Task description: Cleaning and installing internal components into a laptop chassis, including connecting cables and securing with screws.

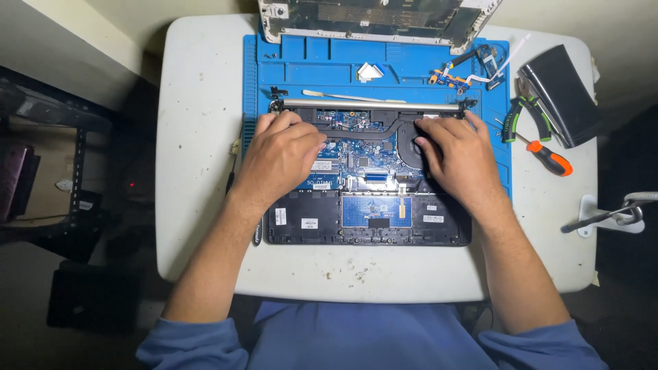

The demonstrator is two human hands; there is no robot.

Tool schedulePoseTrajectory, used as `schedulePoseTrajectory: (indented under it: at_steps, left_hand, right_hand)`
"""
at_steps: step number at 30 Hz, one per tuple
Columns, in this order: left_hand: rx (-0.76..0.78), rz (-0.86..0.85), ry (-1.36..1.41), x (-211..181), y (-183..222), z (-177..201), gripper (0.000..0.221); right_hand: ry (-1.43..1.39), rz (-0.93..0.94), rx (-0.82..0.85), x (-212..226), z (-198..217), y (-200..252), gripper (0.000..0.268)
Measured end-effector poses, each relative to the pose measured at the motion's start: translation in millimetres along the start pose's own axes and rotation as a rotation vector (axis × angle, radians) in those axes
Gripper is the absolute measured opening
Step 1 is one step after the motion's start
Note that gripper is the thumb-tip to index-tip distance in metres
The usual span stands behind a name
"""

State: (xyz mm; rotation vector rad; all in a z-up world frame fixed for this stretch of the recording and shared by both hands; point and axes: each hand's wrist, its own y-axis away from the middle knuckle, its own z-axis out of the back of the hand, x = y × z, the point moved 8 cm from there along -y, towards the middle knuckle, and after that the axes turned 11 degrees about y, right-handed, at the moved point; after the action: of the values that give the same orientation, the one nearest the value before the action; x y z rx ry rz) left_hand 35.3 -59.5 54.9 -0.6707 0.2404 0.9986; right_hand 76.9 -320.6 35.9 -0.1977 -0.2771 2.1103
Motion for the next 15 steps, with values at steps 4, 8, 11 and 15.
schedulePoseTrajectory:
  at_steps: [4,8,11,15]
  left_hand:
    - [0.03,0.069,0.01,-3,3,12,0.012]
    - [-0.08,0.135,0.163,-7,21,61,0.016]
    - [-0.147,0.366,0.209,-5,58,85,0.017]
    - [-0.057,0.743,0.106,1,123,51,0.024]
  right_hand:
    - [0.03,0.02,0.013,5,7,2,0.029]
    - [-0.017,0.072,0.058,8,17,0,0.031]
    - [-0.096,0.076,-0.006,11,28,5,0.026]
    - [-0.213,0.025,-0.159,7,35,15,0.011]
